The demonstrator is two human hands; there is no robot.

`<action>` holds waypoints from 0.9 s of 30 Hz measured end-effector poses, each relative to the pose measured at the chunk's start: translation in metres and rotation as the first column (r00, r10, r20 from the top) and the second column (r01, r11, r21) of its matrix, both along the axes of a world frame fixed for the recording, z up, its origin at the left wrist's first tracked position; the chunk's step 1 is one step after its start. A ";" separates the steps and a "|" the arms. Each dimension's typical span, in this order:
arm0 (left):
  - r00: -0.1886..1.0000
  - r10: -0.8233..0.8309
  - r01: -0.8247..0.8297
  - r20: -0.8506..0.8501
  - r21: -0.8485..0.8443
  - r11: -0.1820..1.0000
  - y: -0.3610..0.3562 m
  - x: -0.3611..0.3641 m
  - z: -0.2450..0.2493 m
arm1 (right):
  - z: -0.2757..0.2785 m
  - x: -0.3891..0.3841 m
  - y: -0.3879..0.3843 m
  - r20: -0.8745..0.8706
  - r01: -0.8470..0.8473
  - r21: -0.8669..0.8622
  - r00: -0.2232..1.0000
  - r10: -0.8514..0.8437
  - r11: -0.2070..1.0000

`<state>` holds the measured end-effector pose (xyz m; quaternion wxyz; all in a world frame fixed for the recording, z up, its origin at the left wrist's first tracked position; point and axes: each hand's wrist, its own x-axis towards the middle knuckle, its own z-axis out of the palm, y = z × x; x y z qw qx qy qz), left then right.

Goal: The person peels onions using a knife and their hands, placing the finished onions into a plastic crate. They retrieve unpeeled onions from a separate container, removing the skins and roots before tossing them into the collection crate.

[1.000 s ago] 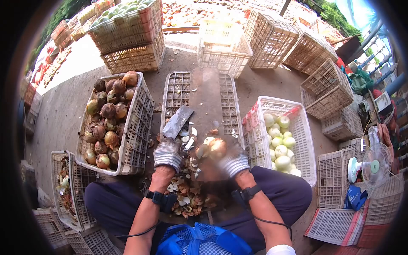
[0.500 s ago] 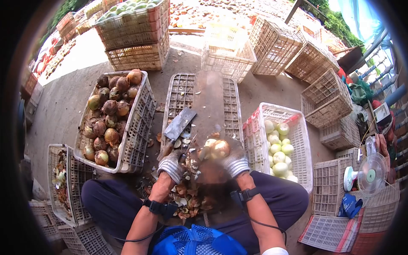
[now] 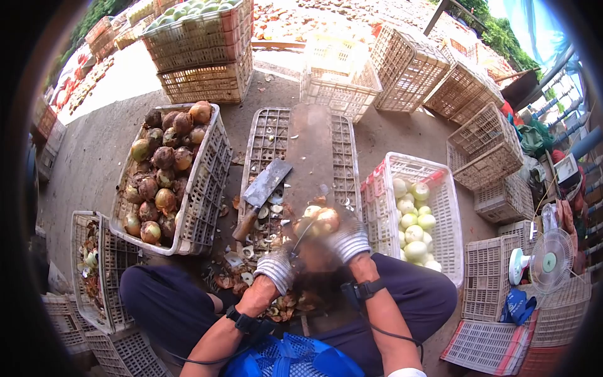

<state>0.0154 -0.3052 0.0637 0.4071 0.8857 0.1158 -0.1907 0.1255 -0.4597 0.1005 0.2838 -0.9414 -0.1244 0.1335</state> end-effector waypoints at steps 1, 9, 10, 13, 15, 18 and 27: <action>1.000 0.017 -0.017 0.020 0.001 1.000 -0.002 -0.001 -0.004 | 0.000 0.000 0.000 0.009 -0.007 -0.015 1.000 0.007 1.000; 0.985 -0.121 0.134 -0.121 0.104 0.986 -0.014 0.020 0.001 | -0.002 0.007 0.002 -0.050 -0.001 -0.001 0.999 0.001 1.000; 0.987 -0.093 0.104 -0.128 0.086 0.991 -0.013 0.026 0.014 | -0.001 0.008 0.002 -0.044 -0.013 0.045 0.999 0.015 0.999; 0.995 -0.099 0.098 0.010 0.084 0.992 -0.024 0.028 -0.040 | -0.012 0.011 -0.004 0.012 -0.034 0.051 0.999 0.033 0.998; 0.980 -0.157 0.143 0.120 0.119 0.982 -0.031 0.034 -0.075 | -0.021 0.017 -0.008 0.007 -0.031 -0.004 0.999 0.031 0.999; 0.976 -0.172 0.186 -0.132 0.103 0.977 -0.024 0.038 -0.043 | -0.008 0.012 -0.005 -0.025 -0.053 0.060 0.998 0.055 0.997; 0.986 -0.117 0.130 -0.116 0.111 0.985 -0.023 0.021 -0.015 | -0.034 -0.020 0.001 0.521 -0.074 -0.079 0.847 0.104 0.994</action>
